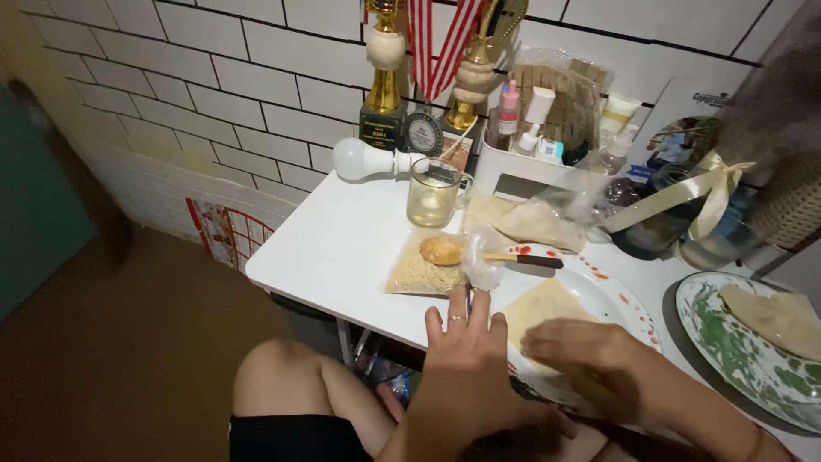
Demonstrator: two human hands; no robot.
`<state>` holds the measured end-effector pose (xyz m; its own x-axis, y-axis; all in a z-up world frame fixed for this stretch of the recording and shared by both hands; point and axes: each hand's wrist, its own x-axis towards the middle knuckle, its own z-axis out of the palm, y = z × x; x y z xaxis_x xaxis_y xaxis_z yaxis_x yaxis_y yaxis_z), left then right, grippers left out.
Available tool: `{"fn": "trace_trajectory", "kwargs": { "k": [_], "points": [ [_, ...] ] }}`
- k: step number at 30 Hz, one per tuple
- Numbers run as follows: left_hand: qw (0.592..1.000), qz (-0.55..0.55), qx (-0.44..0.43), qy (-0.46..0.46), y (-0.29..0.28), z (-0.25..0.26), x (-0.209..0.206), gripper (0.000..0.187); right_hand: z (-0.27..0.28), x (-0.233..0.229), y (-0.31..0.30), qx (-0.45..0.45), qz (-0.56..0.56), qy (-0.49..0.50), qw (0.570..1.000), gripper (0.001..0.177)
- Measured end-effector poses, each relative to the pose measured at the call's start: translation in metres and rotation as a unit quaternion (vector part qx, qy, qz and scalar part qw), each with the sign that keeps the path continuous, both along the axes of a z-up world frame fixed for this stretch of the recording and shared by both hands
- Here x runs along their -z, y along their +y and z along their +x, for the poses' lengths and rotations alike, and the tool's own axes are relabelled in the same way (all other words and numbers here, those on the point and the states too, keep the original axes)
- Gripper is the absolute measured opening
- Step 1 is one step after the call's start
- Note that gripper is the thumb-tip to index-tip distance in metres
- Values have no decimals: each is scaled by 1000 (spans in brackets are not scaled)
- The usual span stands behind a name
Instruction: Wrapping a filling inside thin dough wrappers to prepare food.
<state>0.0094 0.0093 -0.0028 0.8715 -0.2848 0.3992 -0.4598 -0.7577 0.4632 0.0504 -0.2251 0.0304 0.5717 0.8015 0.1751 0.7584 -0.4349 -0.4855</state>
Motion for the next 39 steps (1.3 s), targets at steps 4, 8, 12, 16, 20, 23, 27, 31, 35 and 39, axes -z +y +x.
{"fn": "trace_trajectory", "kwargs": {
  "k": [4,8,12,16,20,23,27,31,35,39],
  "points": [
    [999,32,9,21,0,5,-7,112,17,5,9,-31,-64,-102,992,52],
    [998,33,13,49,-1,1,-10,111,9,-5,23,-22,-96,-81,992,48],
    [999,26,5,27,-2,2,-4,113,-15,-3,-4,11,-90,-62,994,40],
    [1000,15,8,8,-1,-2,-12,114,-29,-8,-32,95,-141,66,983,38],
    [1000,9,6,-16,-1,-1,-7,110,-33,-32,-13,231,-215,143,938,37],
    [998,0,5,-57,-4,1,4,108,-20,-9,-13,33,2,45,998,49],
    [1000,20,12,-13,-1,1,-12,107,-27,-1,-14,51,-27,28,998,46],
    [999,11,17,40,0,-2,-19,113,-35,-9,-26,189,-109,183,959,42],
    [1000,9,23,-8,-3,4,7,108,-27,19,-28,57,-8,28,998,45],
    [998,24,19,-62,-6,7,9,99,-14,7,8,12,-24,-34,999,47]
  ]
}}
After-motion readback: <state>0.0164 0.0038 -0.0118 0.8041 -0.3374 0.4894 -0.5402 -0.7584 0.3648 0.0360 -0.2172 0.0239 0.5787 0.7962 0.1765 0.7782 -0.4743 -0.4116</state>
